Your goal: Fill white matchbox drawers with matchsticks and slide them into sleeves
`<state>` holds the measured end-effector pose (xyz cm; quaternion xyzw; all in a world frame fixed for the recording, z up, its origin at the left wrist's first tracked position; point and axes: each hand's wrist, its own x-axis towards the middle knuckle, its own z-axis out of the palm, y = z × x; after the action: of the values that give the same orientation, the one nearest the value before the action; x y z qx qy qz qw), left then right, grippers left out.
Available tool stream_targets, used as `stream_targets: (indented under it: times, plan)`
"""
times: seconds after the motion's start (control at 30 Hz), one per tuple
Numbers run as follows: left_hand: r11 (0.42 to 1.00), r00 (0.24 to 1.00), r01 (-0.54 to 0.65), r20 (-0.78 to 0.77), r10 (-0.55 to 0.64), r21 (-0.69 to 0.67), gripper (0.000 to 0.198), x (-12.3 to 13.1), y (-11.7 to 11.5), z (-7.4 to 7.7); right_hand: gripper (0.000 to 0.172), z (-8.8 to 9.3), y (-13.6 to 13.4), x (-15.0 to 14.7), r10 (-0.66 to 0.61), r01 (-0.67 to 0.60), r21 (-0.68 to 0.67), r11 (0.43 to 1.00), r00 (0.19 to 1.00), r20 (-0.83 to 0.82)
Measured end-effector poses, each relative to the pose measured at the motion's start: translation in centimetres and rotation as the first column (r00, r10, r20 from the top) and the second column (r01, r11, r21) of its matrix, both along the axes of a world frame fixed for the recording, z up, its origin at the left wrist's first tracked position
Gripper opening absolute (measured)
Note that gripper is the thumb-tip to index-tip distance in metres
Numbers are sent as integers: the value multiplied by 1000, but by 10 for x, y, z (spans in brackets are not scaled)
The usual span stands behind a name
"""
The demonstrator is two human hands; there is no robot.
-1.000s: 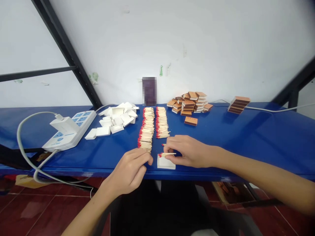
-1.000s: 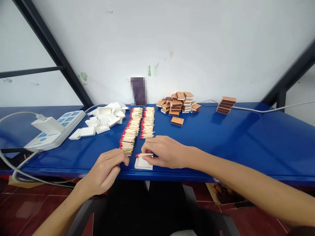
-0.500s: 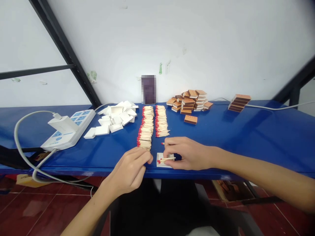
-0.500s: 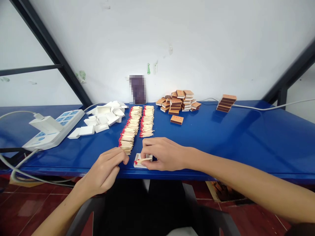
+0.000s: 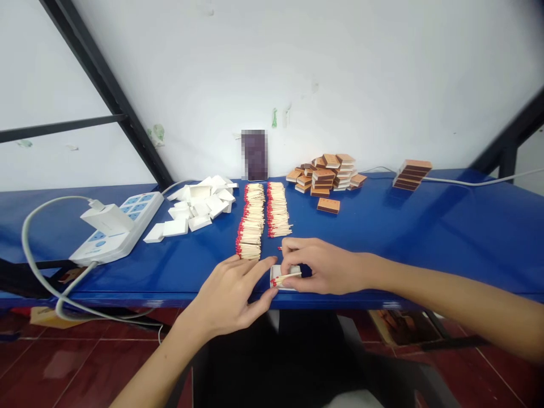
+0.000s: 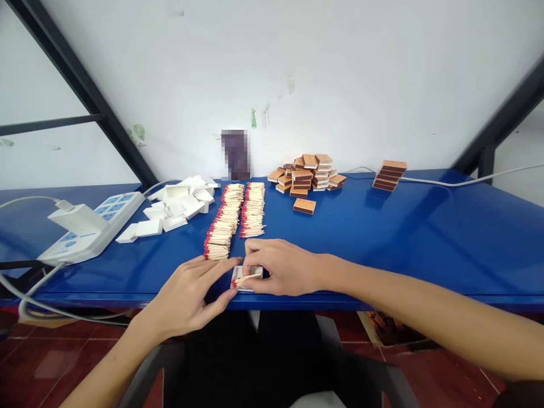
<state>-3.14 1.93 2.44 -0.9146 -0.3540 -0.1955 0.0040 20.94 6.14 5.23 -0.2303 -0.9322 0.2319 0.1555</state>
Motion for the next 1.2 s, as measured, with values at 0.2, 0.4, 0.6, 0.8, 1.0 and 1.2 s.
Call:
stream_targets:
  times: [0.2,0.4,0.6,0.8,1.0,1.2]
  plan:
    - [999,1000,26,10,-26,19,31,3,-1,1,20,0,0,0,-30,30,-29,999,1000,-3]
    - [985,994,7,106,-26,172,24,6,-2,4,24,2,0,0,-6,7,-54,999,1000,25]
    - [970,980,19,189,-67,244,27,4,-3,1,25,2,1,0,-11,11,-39,999,1000,10]
    - [957,976,37,197,-97,288,34,3,-1,-2,24,2,1,2,31,-30,31,999,999,-29]
    - [958,971,61,204,-121,280,35,2,-1,-3,24,-4,3,-2,60,-51,121,991,996,-71]
    - [966,977,53,187,-103,251,34,1,-2,-2,23,-8,2,-4,90,-50,190,981,974,-209]
